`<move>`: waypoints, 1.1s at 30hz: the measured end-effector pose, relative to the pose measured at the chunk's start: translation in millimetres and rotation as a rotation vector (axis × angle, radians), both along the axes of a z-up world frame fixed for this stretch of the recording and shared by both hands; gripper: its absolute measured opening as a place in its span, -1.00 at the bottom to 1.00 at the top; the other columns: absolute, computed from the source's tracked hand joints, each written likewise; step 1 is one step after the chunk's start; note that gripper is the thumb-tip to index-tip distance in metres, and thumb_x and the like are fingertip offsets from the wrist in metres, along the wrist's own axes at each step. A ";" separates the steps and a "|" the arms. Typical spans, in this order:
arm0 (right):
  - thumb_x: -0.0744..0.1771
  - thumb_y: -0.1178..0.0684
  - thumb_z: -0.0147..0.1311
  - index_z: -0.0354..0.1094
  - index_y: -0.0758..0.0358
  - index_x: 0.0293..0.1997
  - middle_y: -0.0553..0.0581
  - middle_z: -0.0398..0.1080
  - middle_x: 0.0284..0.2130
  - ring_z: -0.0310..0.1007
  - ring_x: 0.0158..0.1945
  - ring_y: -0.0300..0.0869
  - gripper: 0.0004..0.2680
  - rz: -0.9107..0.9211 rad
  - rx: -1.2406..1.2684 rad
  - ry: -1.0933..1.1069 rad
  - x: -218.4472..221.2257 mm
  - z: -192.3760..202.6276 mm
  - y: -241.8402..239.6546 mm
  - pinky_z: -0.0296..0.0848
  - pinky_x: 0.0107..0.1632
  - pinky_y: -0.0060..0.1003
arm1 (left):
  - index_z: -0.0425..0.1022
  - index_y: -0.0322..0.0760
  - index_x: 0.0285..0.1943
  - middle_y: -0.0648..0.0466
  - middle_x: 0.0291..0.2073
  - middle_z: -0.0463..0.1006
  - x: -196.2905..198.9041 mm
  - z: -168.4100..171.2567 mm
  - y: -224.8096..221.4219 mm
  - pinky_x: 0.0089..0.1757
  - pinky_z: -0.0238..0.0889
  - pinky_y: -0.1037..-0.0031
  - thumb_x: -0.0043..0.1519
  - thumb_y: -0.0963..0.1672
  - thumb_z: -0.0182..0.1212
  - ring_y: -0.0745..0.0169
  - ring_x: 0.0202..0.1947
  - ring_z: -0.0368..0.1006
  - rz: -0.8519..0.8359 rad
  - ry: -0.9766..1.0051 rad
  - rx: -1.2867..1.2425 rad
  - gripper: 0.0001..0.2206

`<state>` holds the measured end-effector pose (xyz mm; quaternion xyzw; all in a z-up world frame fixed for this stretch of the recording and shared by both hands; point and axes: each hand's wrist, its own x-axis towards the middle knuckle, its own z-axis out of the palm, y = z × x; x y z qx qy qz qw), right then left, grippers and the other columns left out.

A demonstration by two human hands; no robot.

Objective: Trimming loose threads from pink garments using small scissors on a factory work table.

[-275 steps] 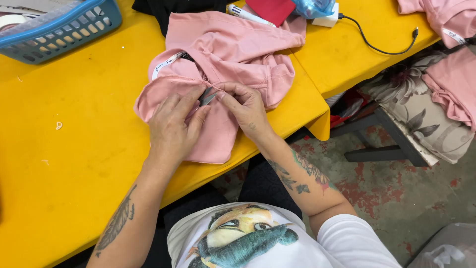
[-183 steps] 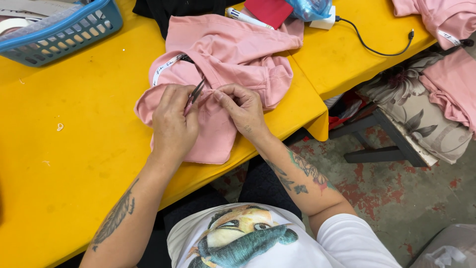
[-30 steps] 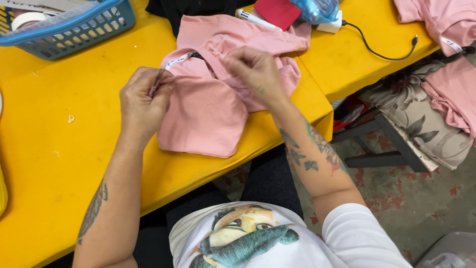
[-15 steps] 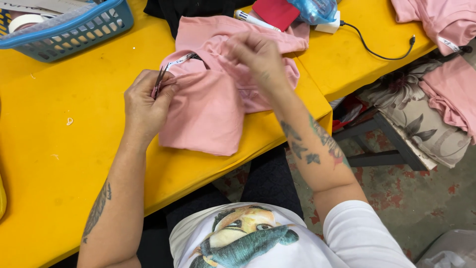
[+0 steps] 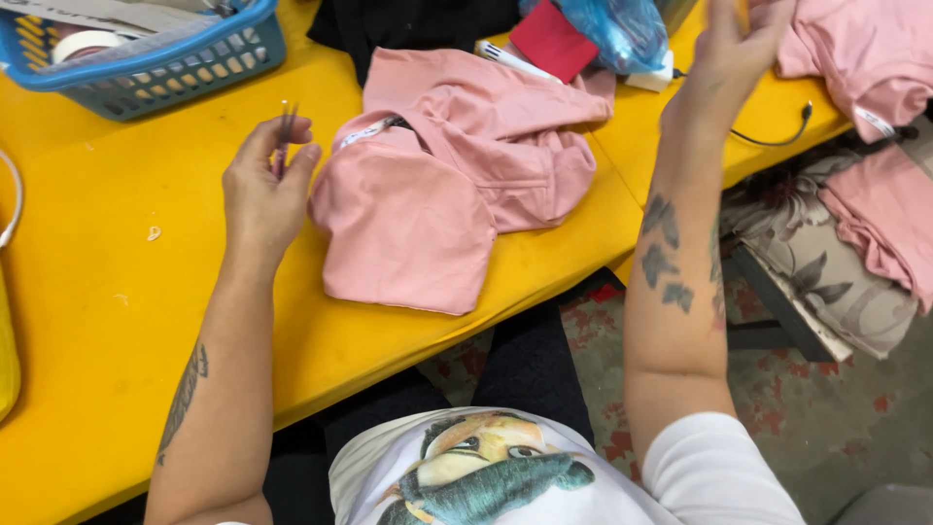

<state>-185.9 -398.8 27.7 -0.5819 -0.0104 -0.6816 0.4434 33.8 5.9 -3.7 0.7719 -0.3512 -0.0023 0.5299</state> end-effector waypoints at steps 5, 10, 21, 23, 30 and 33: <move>0.43 0.26 0.13 0.17 0.07 0.33 0.08 0.30 0.12 0.36 0.17 -0.18 -0.67 0.280 -0.148 0.588 72.2 -41.1 104.9 0.43 0.23 -0.30 | 0.51 -0.17 0.08 0.19 -0.05 0.60 9.9 -10.9 18.3 0.01 0.34 0.69 0.34 -0.15 0.22 0.54 -0.08 0.46 -0.005 0.314 -0.070 -0.83; 0.35 0.06 0.18 0.51 0.17 -0.32 -0.12 0.48 -0.41 0.37 -0.30 -0.44 -0.91 0.586 -0.276 1.072 115.3 -12.2 198.6 0.34 -0.28 -0.47 | 0.49 -0.23 0.03 0.15 -0.20 0.55 -6.2 -25.7 22.2 -0.33 0.51 0.53 0.17 -0.18 0.36 0.40 -0.42 0.48 -0.095 0.496 -0.035 -0.74; 0.45 0.01 0.05 0.32 0.19 -0.06 -0.09 0.32 -0.20 0.29 -0.10 -0.39 -0.89 0.569 -0.192 0.764 34.0 74.0 180.8 0.32 -0.04 -0.52 | 0.47 -0.10 0.07 0.29 -0.35 0.45 -53.2 -12.1 -30.9 -0.36 0.07 0.65 0.22 -0.06 0.34 0.54 -0.40 0.25 -0.369 0.780 -0.265 -0.72; 0.44 -0.01 0.07 0.33 0.18 -0.06 -0.09 0.33 -0.20 0.30 -0.09 -0.39 -0.88 0.506 -0.159 0.751 25.4 64.3 173.2 0.32 -0.03 -0.52 | 0.46 -0.15 0.17 0.24 -0.14 0.56 -64.9 -7.0 -42.3 -0.11 0.32 0.67 0.21 -0.07 0.35 0.50 -0.14 0.45 -0.441 0.800 -0.266 -0.64; 0.42 0.20 0.12 0.39 0.30 -0.09 0.06 0.43 -0.20 0.42 -0.09 -0.24 -0.97 0.291 -0.353 0.632 0.2 54.3 145.5 0.41 0.01 -0.36 | 0.37 -0.11 -0.16 0.12 -0.22 0.60 -58.8 50.2 -33.4 -0.53 0.00 0.67 0.34 -0.18 0.16 0.54 -0.66 0.03 -0.438 0.714 -0.205 -0.94; 0.42 0.19 0.08 0.35 0.26 -0.12 0.02 0.39 -0.24 0.37 -0.16 -0.26 -0.99 0.179 -0.363 0.557 3.0 68.3 162.6 0.37 -0.07 -0.36 | 0.45 -0.13 -0.15 0.20 -0.34 0.52 -84.4 37.4 -48.5 -0.41 0.15 0.63 0.22 -0.21 0.25 0.48 -0.49 0.20 -0.440 0.553 -0.060 -0.90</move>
